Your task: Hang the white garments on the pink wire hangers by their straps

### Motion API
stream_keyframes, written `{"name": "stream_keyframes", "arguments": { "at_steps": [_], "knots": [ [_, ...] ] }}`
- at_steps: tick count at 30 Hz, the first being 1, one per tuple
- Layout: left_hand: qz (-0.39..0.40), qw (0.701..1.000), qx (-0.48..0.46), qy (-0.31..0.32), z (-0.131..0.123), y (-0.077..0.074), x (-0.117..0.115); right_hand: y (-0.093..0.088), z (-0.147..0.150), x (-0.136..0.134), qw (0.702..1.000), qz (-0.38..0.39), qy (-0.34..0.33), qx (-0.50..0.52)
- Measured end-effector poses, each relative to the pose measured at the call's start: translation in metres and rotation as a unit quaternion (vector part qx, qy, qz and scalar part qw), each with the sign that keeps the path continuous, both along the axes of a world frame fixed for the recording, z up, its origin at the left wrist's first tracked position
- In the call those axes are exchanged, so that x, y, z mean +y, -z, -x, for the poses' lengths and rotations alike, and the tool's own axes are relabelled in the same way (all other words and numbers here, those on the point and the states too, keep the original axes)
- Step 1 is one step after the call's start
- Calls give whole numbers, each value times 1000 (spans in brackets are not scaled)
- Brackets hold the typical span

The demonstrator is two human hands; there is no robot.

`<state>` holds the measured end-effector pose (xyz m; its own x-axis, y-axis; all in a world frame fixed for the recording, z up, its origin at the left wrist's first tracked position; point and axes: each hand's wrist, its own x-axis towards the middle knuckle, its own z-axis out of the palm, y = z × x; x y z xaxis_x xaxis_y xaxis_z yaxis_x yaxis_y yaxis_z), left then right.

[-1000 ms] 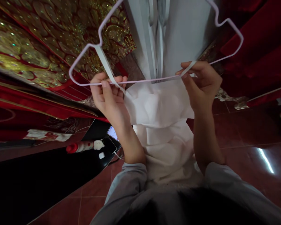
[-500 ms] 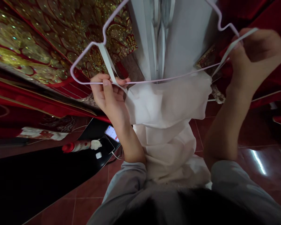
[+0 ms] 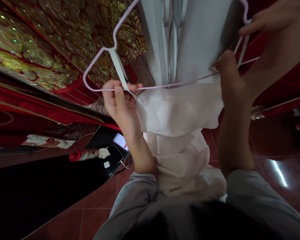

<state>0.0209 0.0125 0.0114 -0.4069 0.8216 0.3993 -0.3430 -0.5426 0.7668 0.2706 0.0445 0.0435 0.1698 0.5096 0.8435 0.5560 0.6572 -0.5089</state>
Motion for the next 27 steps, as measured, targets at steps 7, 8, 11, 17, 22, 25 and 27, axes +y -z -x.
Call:
{"name": "stream_keyframes", "arguments": {
  "at_steps": [7,8,11,17,22,25,27],
  "knots": [
    [-6,998,37,-56,-6,7,1,37,43,-37,970,136,-93,-181],
    [-16,996,55,-71,-4,10,0,41,45,-38,971,133,-82,-180],
    [-22,980,151,-127,2,15,-8,53,48,-39,981,96,-59,-159],
    [34,972,225,-64,17,-21,-38,63,50,-40,983,109,-34,-141],
    [55,988,99,108,42,-63,-26,69,53,-39,983,113,-32,-141],
    [40,995,18,90,50,-64,-15,72,52,-36,984,109,-44,-131],
    [41,999,-20,20,49,-53,-13,73,52,-35,985,108,-49,-125]
  ]
}}
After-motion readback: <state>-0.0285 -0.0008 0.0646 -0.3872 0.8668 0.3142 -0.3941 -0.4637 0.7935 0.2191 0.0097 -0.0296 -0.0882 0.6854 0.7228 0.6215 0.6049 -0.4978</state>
